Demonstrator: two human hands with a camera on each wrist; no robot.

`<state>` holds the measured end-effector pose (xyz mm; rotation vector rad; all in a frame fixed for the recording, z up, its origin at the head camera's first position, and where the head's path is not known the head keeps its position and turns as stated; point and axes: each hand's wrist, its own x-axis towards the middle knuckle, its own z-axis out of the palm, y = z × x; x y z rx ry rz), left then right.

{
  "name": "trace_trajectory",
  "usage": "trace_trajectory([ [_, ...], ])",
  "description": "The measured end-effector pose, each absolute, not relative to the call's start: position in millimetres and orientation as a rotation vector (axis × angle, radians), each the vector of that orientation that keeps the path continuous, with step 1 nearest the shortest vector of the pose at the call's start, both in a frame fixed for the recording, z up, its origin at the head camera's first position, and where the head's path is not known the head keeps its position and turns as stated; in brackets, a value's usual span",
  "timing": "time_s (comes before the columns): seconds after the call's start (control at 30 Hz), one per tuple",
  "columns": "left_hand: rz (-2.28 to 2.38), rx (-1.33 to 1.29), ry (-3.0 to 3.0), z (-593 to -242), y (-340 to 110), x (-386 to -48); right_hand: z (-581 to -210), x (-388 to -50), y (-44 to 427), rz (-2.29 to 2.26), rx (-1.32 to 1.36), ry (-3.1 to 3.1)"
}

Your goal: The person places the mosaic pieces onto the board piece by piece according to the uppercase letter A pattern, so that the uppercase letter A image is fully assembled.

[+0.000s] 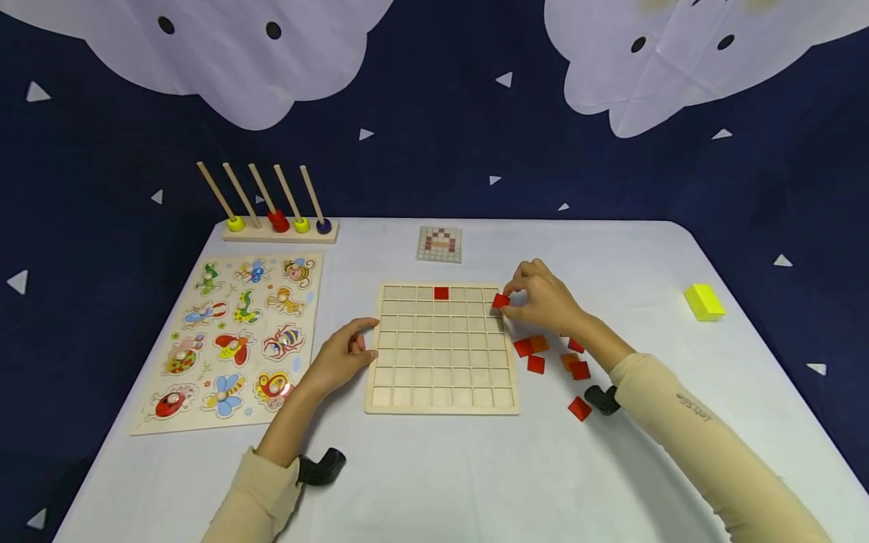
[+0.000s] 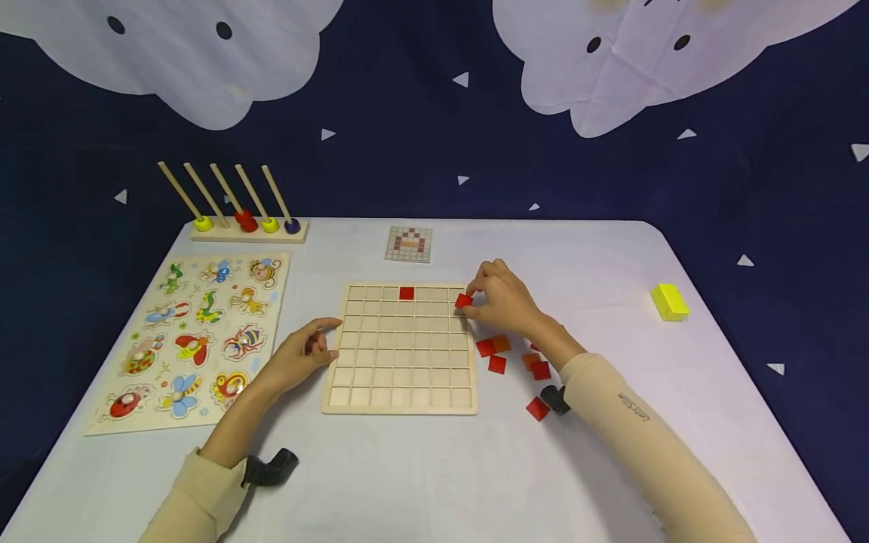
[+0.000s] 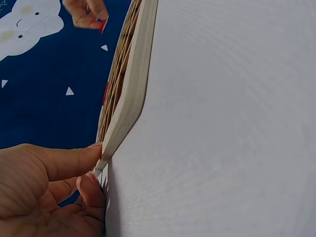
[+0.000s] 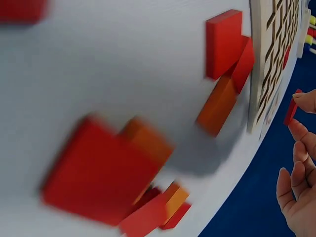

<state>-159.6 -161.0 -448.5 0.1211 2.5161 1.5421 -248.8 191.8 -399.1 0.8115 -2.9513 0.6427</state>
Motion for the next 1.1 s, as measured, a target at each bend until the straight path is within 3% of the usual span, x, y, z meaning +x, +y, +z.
trace_trajectory([
  [1.1, 1.585, 0.119, 2.532, -450.3, -159.3, -160.8, -412.6, -268.8, 99.0, 0.600, 1.112, -2.924],
])
